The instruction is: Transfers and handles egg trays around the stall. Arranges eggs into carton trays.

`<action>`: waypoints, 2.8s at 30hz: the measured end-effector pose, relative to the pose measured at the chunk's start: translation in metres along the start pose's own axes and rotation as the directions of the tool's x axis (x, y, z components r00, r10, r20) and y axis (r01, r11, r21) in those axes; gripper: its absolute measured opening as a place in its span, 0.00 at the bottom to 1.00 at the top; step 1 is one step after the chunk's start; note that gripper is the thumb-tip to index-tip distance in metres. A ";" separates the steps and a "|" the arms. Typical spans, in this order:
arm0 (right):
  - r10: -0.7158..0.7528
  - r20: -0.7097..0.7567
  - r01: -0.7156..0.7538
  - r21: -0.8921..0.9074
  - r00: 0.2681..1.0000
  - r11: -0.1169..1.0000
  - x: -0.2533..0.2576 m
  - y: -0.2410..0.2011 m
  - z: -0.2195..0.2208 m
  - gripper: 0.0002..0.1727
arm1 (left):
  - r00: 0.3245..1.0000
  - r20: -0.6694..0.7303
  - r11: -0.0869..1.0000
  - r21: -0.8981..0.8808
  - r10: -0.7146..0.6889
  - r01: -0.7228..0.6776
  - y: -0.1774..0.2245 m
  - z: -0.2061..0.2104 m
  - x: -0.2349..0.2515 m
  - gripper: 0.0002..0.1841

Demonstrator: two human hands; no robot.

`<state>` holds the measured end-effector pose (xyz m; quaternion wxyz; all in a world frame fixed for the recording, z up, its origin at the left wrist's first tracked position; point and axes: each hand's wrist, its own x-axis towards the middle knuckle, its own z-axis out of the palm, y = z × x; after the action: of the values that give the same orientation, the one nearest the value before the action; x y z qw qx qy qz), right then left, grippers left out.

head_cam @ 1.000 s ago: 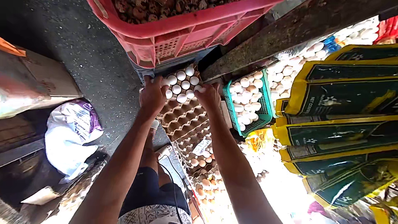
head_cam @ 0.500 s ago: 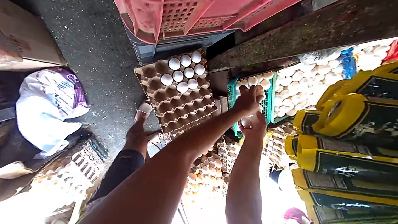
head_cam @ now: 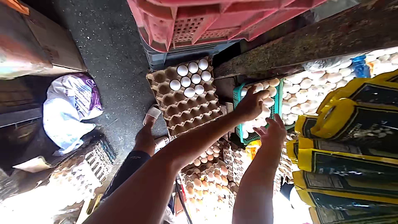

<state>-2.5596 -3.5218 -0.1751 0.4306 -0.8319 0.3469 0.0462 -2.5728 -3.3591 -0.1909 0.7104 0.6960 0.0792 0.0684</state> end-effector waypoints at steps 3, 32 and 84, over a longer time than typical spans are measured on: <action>-0.350 0.151 0.374 -0.178 0.925 0.910 -0.030 -0.014 0.027 0.23 | 0.995 0.011 0.973 0.209 -0.097 0.093 -0.021 -0.059 -0.003 0.21; -0.228 0.620 0.193 0.125 0.751 0.973 -0.057 -0.061 0.234 0.23 | 0.902 -0.132 0.696 0.594 -0.411 0.404 -0.079 -0.245 -0.001 0.21; 0.128 0.004 -0.128 0.038 0.992 0.991 0.066 -0.013 0.017 0.28 | 0.845 0.336 0.906 0.241 -0.415 0.349 -0.029 0.112 0.107 0.35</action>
<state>-2.4981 -3.5392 -0.2013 0.4428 -0.7996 0.4000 0.0676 -2.4456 -3.4473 -0.2194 0.6490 0.7242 0.0829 -0.2179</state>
